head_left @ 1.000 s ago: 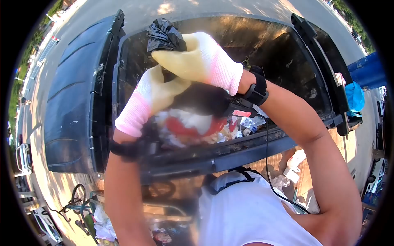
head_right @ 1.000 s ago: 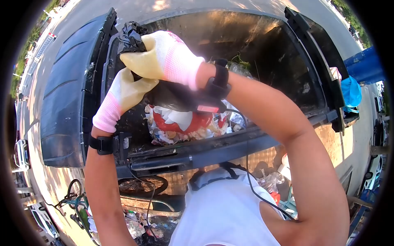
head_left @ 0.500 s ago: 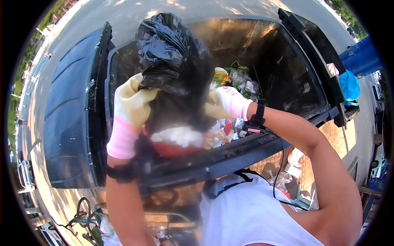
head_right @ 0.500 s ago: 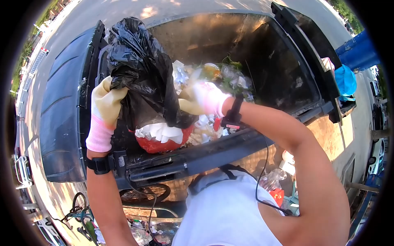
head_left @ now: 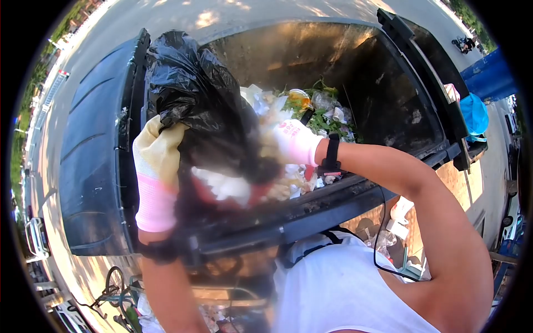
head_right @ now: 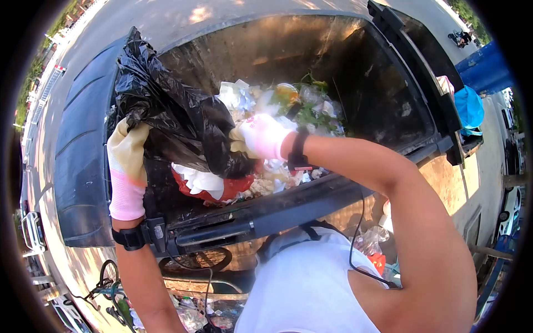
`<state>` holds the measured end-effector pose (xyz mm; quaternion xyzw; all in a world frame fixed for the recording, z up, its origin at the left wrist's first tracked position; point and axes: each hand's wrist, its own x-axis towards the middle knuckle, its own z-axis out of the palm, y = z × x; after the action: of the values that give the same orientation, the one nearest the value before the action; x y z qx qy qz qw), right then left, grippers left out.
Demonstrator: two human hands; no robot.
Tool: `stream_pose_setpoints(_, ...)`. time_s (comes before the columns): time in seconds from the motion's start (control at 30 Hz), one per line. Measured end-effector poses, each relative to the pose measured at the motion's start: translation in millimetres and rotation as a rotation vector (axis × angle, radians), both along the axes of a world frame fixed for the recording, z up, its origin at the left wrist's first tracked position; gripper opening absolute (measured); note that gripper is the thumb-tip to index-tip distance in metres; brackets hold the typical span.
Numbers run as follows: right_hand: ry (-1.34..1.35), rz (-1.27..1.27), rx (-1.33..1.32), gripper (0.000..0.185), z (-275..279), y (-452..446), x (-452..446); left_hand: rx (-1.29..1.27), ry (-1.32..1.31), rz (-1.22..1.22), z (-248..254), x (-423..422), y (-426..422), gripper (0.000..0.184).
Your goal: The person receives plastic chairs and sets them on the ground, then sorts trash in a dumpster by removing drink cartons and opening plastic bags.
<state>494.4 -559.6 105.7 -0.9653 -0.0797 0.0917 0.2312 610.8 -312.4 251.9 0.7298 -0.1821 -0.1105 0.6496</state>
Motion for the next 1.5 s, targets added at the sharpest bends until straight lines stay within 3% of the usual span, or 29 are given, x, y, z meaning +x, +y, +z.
stream_pose_setpoints(0.03,-0.122,-0.034,0.145,0.027,7,2,5,-0.045,0.005,0.062,-4,7,4,0.017)
stream_pose_setpoints(0.07,-0.162,-0.05,0.101,0.024,13,5,8,-0.122,-0.006,0.068,-5,15,7,0.013)
stream_pose_setpoints(0.13,-0.273,-0.062,0.109,0.019,31,7,9,0.027,0.123,0.27,6,24,12,0.01)
stream_pose_setpoints(0.2,-0.413,-0.041,0.203,0.022,51,9,6,0.072,0.166,0.288,-5,33,20,0.011)
stream_pose_setpoints(0.27,-0.347,-0.032,0.206,0.022,38,4,7,0.169,0.23,0.298,-27,45,32,0.016)
stream_pose_setpoints(0.3,-0.315,-0.049,0.173,0.021,36,-1,8,0.081,0.264,0.26,-37,49,36,0.023)
stream_pose_setpoints(0.33,-0.283,-0.065,0.14,0.021,33,-5,9,0.108,0.242,0.269,-32,46,33,0.024)
stream_pose_setpoints(0.4,-0.28,-0.205,0.182,0.021,88,-2,1,0.183,0.224,0.308,-26,30,33,0.025)
stream_pose_setpoints(0.43,-0.415,-0.238,0.379,0.021,84,1,-2,0.211,0.245,0.287,-27,30,34,0.025)
stream_pose_setpoints(0.5,-0.331,-0.233,0.278,0.017,76,-3,-1,0.175,0.187,0.278,-17,23,33,0.018)
stream_pose_setpoints(0.53,-0.294,-0.236,0.227,0.015,74,-6,0,0.156,0.154,0.268,-7,18,29,0.024)
stream_pose_setpoints(0.57,-0.384,-0.208,0.144,0.013,88,-7,-3,0.056,0.227,0.286,4,11,23,0.023)
stream_pose_setpoints(0.67,-0.6,-0.331,0.426,0.02,88,-2,-3,0.063,0.177,0.247,8,11,29,0.013)
stream_pose_setpoints(0.7,-0.253,-0.412,0.356,0.019,86,-7,2,0.059,0.185,0.256,6,12,31,0.013)
stream_pose_setpoints(0.8,-0.373,-0.248,0.333,0.019,90,-14,-1,0.022,0.115,0.251,15,16,31,0.013)
stream_pose_setpoints(0.87,-0.761,-0.027,0.07,0.018,101,-24,-3,0.04,0.029,0.211,17,3,46,0.021)
stream_pose_setpoints(0.9,-0.531,-0.241,0.24,0.017,102,-14,-6,0.065,0.17,0.274,10,14,46,0.027)
stream_pose_setpoints(0.93,-0.299,-0.437,0.398,0.017,105,-6,-5,0.379,-0.233,0.066,10,19,46,0.028)
stream_pose_setpoints(0.97,-0.208,-0.518,0.571,0.019,98,-7,-2,0.256,-0.011,0.188,8,17,43,0.027)
stream_pose_setpoints(1.0,-0.344,-0.455,0.577,0.02,106,-10,2,0.116,0.197,0.31,10,19,36,0.027)
stream_pose_setpoints(1.07,-0.572,-0.327,0.6,0.023,125,-12,1,-0.01,0.186,0.212,17,20,53,0.032)
stream_pose_setpoints(1.1,-0.579,-0.473,0.677,0.025,136,-8,-1,-0.039,0.176,0.182,15,20,58,0.032)
stream_pose_setpoints(1.13,-0.653,-0.447,0.557,0.024,134,-12,5,-0.09,0.148,0.152,17,23,55,0.032)
stream_pose_setpoints(1.2,-0.343,-0.542,0.666,0.023,129,-15,17,-0.134,0.182,0.182,24,23,46,0.028)
stream_pose_setpoints(1.23,-0.56,-0.477,0.603,0.02,135,-11,16,-0.138,0.17,0.139,27,31,55,0.031)
stream_pose_setpoints(1.33,-0.853,-0.368,0.559,0.017,159,-16,14,-0.223,0.15,0.025,23,26,67,0.035)
stream_pose_setpoints(1.4,-0.635,-0.465,0.626,0.018,151,-18,21,-0.292,0.184,-0.042,24,23,59,0.037)
stream_pose_setpoints(1.43,-0.595,-0.485,0.688,0.017,150,-15,23,-0.197,0.177,0.1,34,16,55,0.039)
stream_pose_setpoints(1.5,-0.502,-0.526,0.793,0.021,154,-6,18,-0.31,0.154,-0.028,34,21,57,0.039)
